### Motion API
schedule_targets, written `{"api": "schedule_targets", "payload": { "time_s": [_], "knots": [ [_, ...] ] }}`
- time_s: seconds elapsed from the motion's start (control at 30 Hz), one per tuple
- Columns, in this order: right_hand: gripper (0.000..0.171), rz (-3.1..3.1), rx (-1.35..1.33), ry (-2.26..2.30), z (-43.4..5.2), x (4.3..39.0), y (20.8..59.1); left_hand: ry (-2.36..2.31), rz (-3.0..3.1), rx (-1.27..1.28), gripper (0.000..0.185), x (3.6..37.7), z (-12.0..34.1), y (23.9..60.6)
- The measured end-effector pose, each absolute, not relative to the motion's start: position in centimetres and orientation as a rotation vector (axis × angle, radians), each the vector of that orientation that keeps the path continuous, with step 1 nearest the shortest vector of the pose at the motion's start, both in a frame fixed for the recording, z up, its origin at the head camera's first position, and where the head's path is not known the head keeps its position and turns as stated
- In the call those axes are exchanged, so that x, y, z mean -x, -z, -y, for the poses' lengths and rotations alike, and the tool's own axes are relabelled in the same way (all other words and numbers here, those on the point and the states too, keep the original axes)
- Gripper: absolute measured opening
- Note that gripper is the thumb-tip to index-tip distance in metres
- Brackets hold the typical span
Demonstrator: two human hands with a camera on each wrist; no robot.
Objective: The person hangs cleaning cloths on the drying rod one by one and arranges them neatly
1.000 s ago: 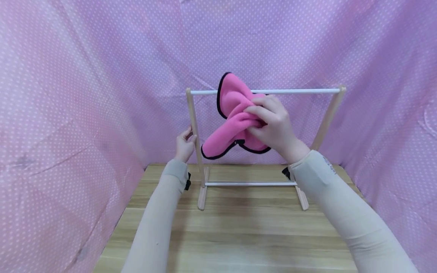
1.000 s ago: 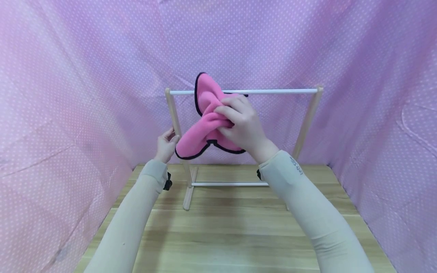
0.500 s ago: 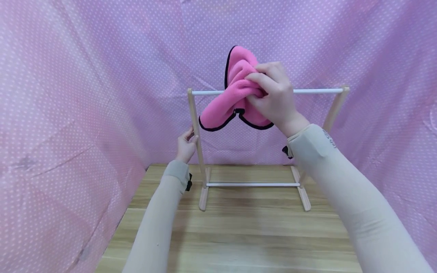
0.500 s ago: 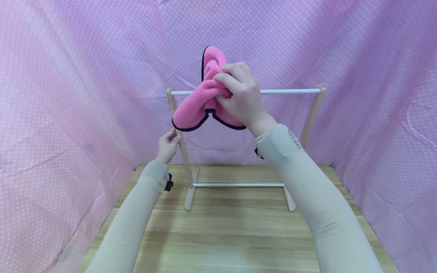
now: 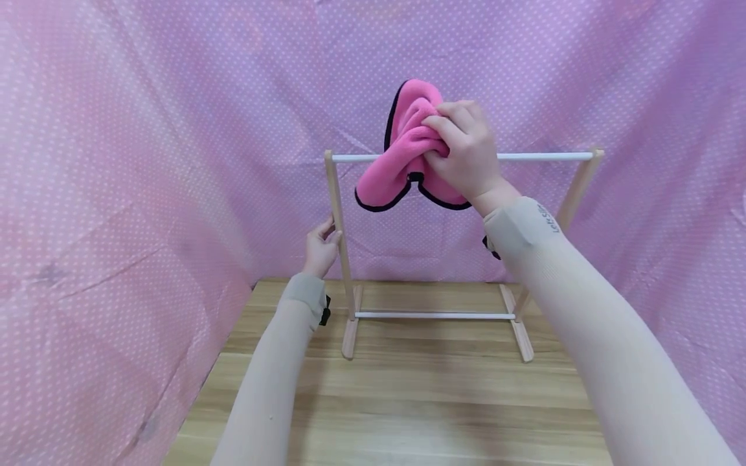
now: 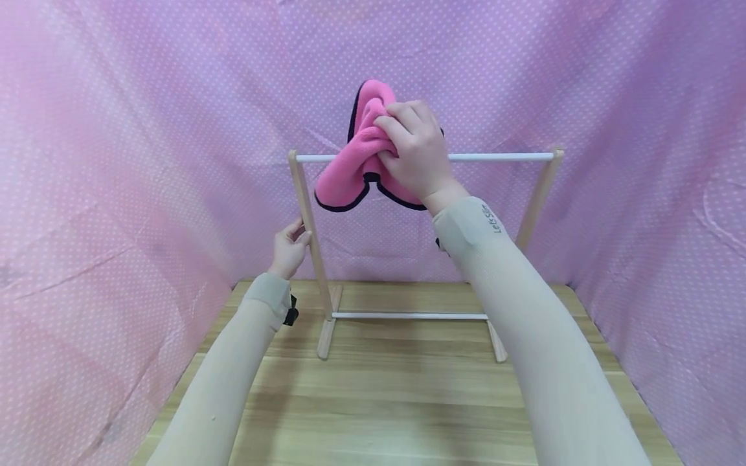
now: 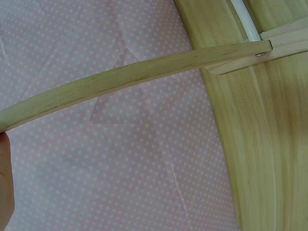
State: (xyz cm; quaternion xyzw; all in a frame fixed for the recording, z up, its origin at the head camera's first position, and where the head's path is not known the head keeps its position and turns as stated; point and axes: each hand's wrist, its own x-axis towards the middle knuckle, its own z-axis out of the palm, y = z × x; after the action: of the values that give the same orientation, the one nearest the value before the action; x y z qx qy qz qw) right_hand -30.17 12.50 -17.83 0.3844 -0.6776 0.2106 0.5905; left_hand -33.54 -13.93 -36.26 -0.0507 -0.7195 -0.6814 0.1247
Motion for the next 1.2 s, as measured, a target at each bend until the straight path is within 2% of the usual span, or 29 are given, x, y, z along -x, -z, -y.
{"api": "schedule_targets", "payload": {
  "time_s": [0.3,0.6,0.9,1.2],
  "knots": [
    [0.033,1.925,-0.797,-0.322,-14.4,32.1,19.2,1.976,2.112,0.158,0.05,33.4,13.9,36.1],
    [0.052,2.311,-0.73,-0.341,-15.7,32.2,19.6,2.011,2.105,0.147,0.051,33.5,13.8,36.2],
    [0.079,2.624,-0.639,-0.192,-16.9,32.2,19.8,1.99,2.149,0.147,0.051,33.6,14.1,36.1],
    [0.072,2.544,-0.667,-0.266,-16.8,32.1,20.8,1.893,2.25,0.118,0.051,33.2,15.0,35.8]
  ]
}}
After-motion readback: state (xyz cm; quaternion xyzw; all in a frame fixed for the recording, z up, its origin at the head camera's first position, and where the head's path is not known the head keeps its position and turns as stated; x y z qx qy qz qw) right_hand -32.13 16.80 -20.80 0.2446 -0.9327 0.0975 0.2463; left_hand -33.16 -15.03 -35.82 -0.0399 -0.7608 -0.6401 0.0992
